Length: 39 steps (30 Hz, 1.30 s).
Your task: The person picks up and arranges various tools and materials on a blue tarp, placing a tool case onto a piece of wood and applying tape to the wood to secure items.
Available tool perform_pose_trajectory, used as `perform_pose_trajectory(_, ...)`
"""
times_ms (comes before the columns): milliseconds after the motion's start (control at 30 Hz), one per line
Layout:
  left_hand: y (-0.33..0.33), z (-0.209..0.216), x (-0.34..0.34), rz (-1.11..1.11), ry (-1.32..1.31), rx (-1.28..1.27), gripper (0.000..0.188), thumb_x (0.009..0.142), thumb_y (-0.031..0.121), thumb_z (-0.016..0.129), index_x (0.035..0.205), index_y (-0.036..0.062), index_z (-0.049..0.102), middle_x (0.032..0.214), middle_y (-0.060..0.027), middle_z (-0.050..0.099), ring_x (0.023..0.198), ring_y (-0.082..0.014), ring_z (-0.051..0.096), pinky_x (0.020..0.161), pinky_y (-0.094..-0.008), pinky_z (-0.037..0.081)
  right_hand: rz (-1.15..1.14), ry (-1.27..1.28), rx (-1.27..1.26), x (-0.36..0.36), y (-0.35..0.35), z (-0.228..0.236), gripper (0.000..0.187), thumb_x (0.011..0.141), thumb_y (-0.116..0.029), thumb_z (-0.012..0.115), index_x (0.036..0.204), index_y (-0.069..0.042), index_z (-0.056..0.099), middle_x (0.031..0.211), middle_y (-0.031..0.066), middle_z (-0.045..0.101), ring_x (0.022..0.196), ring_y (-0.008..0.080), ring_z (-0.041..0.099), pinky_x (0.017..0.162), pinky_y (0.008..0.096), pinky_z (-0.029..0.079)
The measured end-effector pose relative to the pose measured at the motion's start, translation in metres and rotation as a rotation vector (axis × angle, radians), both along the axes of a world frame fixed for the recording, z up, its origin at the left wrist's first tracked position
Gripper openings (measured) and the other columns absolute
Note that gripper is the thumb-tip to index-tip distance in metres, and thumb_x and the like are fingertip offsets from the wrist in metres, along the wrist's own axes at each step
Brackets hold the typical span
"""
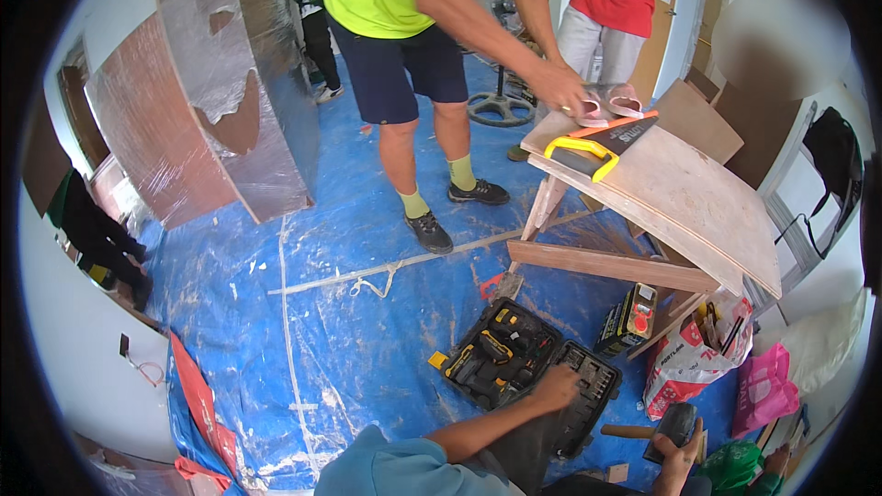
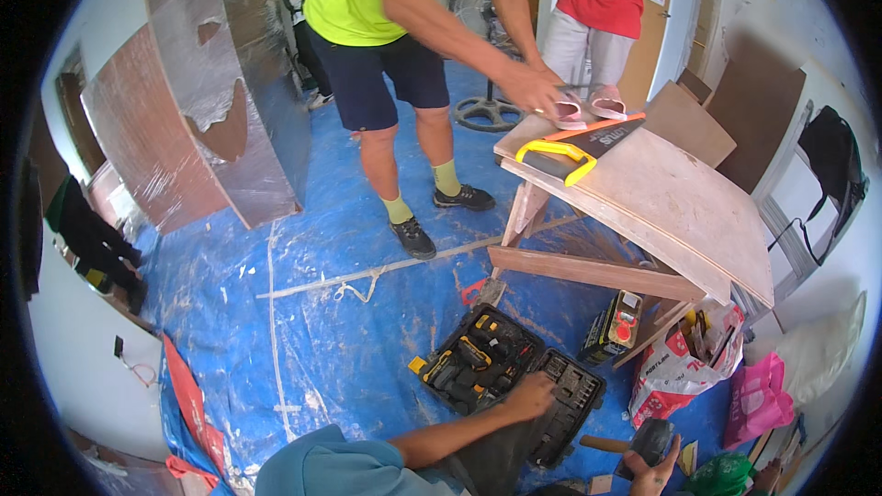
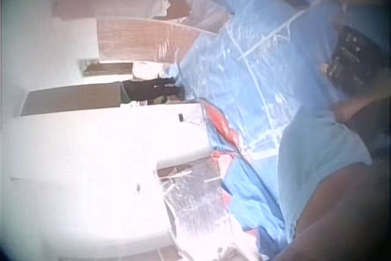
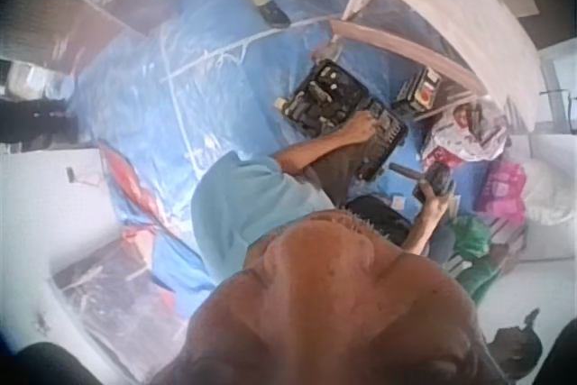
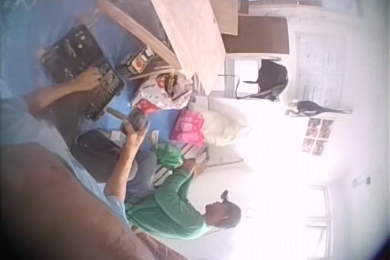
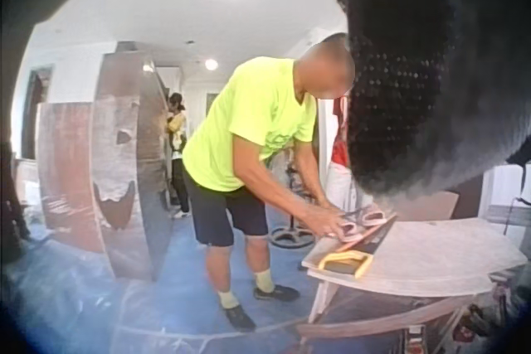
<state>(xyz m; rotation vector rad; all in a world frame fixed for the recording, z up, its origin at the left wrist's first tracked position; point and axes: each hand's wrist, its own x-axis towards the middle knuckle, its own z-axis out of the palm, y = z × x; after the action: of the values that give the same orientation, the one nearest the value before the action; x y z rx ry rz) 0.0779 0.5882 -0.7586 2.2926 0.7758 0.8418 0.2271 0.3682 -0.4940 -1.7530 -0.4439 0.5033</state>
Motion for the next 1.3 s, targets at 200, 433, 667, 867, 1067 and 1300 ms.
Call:
perform_pose_trajectory(200,0.033,-0.075,-0.133,0.243,0.678,-0.058,0.054,0.098,0.041,0.053,0.132,-0.0004,0.059,0.145,-0.0244,0.046,0.143,-0.0413,0.031,0.113,-0.0586,0.03,0.039,-0.041,0.138,0.006,0.005,0.038,0.063,0.082,-0.006,0.073,0.14,0.003,0.051,0.12,0.0142,0.062,0.101,0.0246,0.061,0.089,0.0389,0.05)
perform_pose_trajectory(433,0.001,-0.113,-0.165,0.212,0.888,0.108,0.068,0.099,0.052,0.052,0.15,0.0076,0.043,0.166,-0.021,0.013,0.153,-0.0401,0.013,0.12,-0.0617,0.016,-0.297,0.433,0.437,0.029,-0.008,0.035,0.041,0.085,-0.009,0.073,0.124,0.0,0.063,0.113,0.0126,0.066,0.103,0.028,0.063,0.09,0.0439,0.052)
perform_pose_trajectory(667,0.036,-0.09,-0.153,0.313,0.839,-0.048,0.06,0.097,0.047,0.056,0.144,0.0095,0.052,0.166,-0.0262,0.005,0.154,-0.0439,0.003,0.11,-0.0799,0.01,-0.14,0.849,0.889,0.039,-0.029,0.044,0.019,0.091,-0.017,0.062,0.103,-0.002,0.065,0.097,0.0106,0.066,0.097,0.0283,0.063,0.097,0.0532,0.048)
perform_pose_trajectory(867,0.044,-0.097,-0.144,0.213,1.052,-0.261,0.051,0.1,0.045,0.052,0.144,0.0191,0.056,0.167,-0.0241,-0.008,0.154,-0.0423,-0.01,0.107,-0.0837,0.002,-0.509,0.749,0.807,0.027,-0.027,0.054,0.014,0.091,-0.017,0.063,0.091,-0.003,0.065,0.091,0.0076,0.066,0.097,0.026,0.063,0.098,0.0526,0.047)
perform_pose_trajectory(1067,0.052,-0.103,-0.144,0.111,1.087,-0.403,0.054,0.102,0.047,0.048,0.148,0.0204,0.053,0.167,-0.0218,-0.012,0.154,-0.0404,-0.015,0.106,-0.0837,-0.001,-0.409,0.832,0.937,0.04,-0.038,0.049,0.012,0.093,-0.014,0.061,0.083,-0.008,0.06,0.072,0.0015,0.056,0.077,0.0209,0.057,0.094,0.0503,0.047)
perform_pose_trajectory(1300,0.059,-0.087,-0.101,0.159,1.183,-0.509,0.057,0.103,0.05,0.044,0.148,0.0167,0.053,0.168,-0.0195,-0.013,0.154,-0.0389,-0.018,0.105,-0.0845,0.0,-0.332,0.854,0.945,0.04,-0.038,0.049,0.014,0.095,-0.014,0.059,0.083,-0.007,0.062,0.069,0.0002,0.055,0.075,0.0198,0.056,0.094,0.0486,0.046)
